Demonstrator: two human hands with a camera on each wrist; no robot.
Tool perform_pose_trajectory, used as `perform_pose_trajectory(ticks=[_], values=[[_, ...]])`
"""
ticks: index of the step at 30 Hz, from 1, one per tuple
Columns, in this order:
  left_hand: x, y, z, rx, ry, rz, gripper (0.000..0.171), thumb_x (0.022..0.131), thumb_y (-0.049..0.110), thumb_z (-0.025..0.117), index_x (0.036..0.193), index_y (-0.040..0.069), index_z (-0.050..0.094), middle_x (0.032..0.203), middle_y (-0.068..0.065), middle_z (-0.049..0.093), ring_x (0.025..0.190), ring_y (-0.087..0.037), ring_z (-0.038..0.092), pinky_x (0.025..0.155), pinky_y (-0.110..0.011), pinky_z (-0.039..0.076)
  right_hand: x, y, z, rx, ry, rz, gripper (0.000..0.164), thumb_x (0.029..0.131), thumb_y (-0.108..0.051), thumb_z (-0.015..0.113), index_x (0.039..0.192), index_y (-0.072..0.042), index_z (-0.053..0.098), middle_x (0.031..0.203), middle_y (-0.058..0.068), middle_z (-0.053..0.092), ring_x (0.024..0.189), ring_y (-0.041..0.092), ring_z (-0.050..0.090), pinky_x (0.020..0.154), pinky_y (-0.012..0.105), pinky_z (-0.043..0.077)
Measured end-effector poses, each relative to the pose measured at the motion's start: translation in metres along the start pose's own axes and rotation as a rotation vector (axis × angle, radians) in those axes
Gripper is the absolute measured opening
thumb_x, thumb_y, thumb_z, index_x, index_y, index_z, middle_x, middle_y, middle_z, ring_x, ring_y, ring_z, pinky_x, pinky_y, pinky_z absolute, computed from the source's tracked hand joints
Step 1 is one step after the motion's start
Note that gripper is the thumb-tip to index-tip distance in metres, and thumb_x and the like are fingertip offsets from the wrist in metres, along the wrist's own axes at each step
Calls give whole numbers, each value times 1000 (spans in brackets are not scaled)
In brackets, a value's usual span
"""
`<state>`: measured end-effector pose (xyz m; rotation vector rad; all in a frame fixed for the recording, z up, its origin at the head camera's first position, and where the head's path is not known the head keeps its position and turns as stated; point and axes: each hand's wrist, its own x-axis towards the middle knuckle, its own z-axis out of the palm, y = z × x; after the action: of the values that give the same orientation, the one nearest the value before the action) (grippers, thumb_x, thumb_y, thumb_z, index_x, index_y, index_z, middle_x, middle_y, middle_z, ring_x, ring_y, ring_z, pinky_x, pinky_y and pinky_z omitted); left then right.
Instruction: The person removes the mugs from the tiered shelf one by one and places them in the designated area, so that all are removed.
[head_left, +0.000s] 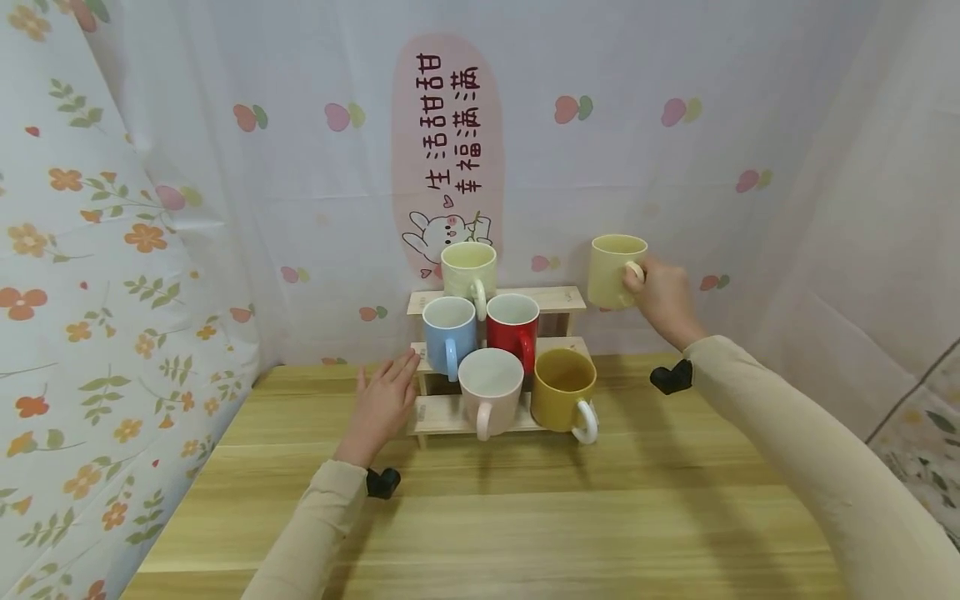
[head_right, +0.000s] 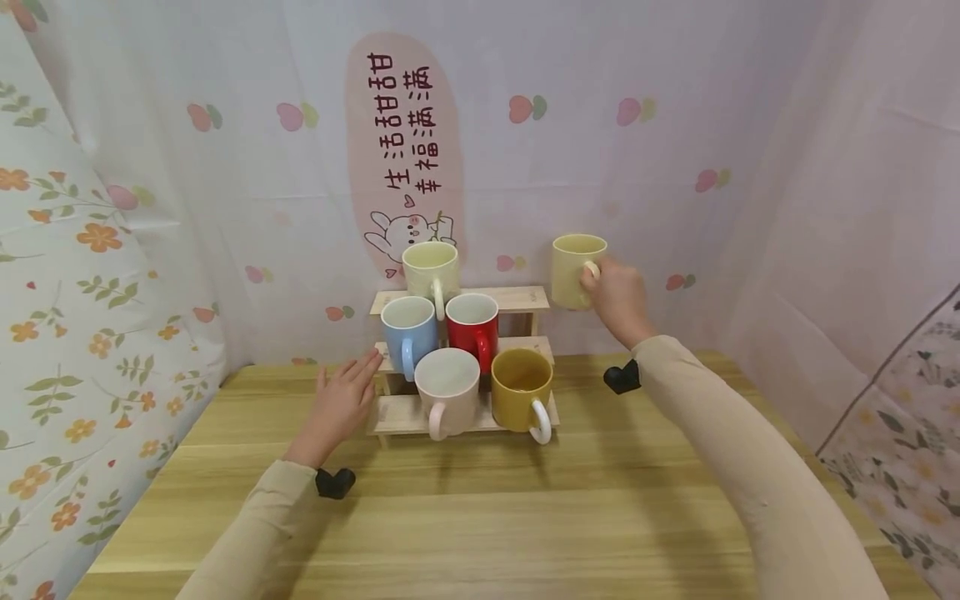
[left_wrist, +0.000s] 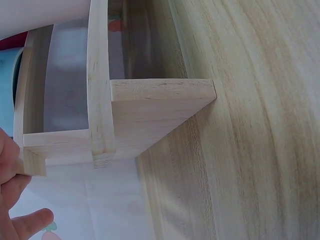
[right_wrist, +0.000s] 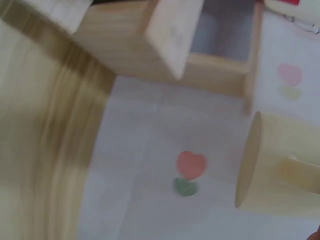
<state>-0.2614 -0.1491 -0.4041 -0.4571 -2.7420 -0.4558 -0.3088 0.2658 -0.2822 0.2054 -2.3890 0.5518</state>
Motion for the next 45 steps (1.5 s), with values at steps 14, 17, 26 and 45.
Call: perform_pose_trajectory(ticks=[14, 17, 26, 45], values=[[3, -1, 0, 27, 17, -4, 52, 95, 17, 49, 146, 17, 41, 151, 1, 39, 130, -34, 45, 108, -71, 9, -29, 28, 37, -25, 3, 51, 26, 92, -14, 52, 74, 3, 57, 65, 19, 61, 52, 26, 52, 46, 32, 38], [3, -2, 0, 33, 29, 1, 56, 91, 13, 54, 145, 16, 42, 151, 0, 40, 128, -35, 46, 108, -72, 10, -39, 32, 49, -16, -1, 61, 27, 92, -16, 52, 72, 2, 57, 63, 18, 60, 51, 25, 51, 45, 32, 39], [1, -3, 2, 43, 11, -2, 63, 87, 10, 60, 147, 17, 40, 152, 1, 38, 130, -36, 42, 108, -72, 6, -62, 35, 75, -31, -69, 86, 30, 92, -18, 52, 67, -3, 50, 55, 9, 49, 47, 21, 43, 44, 27, 32], [0, -5, 5, 45, -4, -8, 68, 85, 9, 63, 147, 18, 39, 153, 2, 37, 134, -38, 37, 107, -73, 6, -89, 36, 101, -19, -158, 120, 32, 96, -20, 50, 69, -2, 49, 56, 7, 47, 47, 19, 44, 44, 27, 35]])
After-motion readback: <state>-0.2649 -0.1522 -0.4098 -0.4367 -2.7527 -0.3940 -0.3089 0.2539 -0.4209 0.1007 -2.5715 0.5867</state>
